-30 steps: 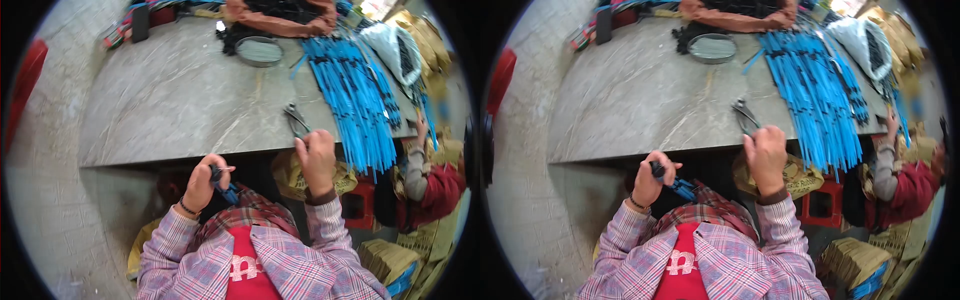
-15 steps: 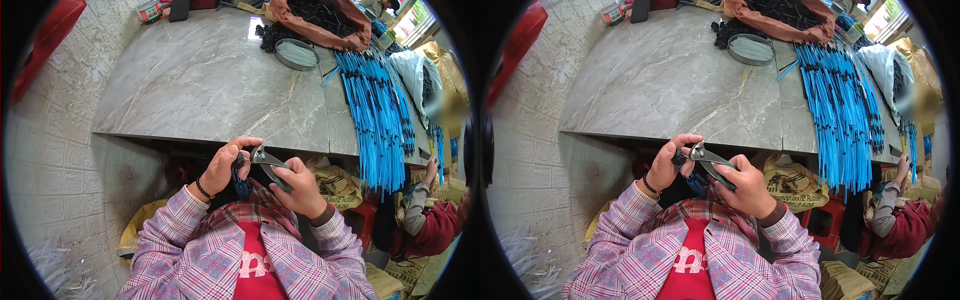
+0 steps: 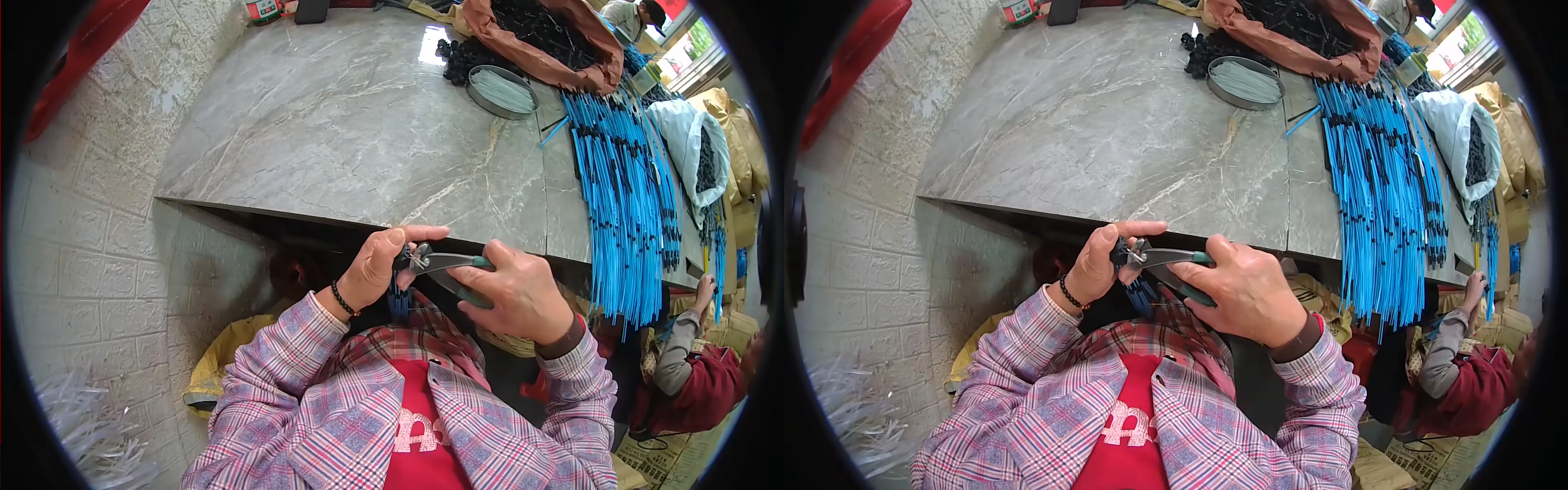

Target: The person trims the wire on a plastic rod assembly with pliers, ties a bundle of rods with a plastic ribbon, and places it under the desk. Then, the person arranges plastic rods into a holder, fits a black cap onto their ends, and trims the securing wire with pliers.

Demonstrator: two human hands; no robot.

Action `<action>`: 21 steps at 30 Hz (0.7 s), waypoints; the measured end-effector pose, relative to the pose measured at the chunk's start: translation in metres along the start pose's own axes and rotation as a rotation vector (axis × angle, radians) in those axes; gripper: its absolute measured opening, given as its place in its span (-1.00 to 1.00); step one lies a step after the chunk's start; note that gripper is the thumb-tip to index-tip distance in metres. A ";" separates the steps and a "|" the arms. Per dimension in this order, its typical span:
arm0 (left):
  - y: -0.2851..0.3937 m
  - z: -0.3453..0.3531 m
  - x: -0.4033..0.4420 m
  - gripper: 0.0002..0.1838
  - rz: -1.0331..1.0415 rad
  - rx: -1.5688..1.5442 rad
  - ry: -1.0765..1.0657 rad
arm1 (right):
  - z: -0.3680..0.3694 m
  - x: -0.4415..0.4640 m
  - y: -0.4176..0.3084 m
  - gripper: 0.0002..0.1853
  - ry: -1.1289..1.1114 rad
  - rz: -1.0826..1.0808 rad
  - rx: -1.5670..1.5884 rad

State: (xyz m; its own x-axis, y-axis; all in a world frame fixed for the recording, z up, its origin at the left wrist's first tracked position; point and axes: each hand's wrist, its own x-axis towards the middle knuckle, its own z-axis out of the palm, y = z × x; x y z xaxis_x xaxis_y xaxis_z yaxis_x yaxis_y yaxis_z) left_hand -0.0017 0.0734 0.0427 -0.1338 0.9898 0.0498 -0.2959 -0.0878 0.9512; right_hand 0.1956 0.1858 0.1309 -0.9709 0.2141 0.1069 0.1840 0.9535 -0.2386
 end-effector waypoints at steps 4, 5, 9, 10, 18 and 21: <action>0.007 0.003 0.000 -0.23 -0.034 0.025 0.032 | 0.004 0.002 0.000 -0.57 0.048 -0.022 0.021; 0.006 0.002 -0.001 -0.22 -0.038 0.022 0.043 | 0.009 0.002 -0.001 -0.57 0.045 -0.027 0.020; 0.002 -0.003 -0.001 -0.20 -0.047 0.029 0.067 | 0.051 -0.005 -0.009 -0.60 0.133 0.052 0.052; 0.000 -0.004 -0.001 -0.20 -0.049 0.045 0.069 | 0.061 -0.007 -0.013 -0.60 0.178 0.082 0.069; -0.008 -0.014 0.000 -0.19 -0.069 0.017 0.001 | 0.106 -0.009 -0.032 -0.64 0.364 0.217 0.185; -0.011 -0.015 -0.001 -0.19 -0.068 0.016 -0.014 | 0.112 -0.009 -0.037 -0.66 0.371 0.233 0.210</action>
State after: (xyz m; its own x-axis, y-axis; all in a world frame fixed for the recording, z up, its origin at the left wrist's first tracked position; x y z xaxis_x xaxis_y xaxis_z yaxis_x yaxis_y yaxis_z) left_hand -0.0130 0.0717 0.0275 -0.1007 0.9949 -0.0110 -0.2888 -0.0186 0.9572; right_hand 0.1802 0.1251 0.0306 -0.7805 0.5141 0.3557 0.3176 0.8161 -0.4827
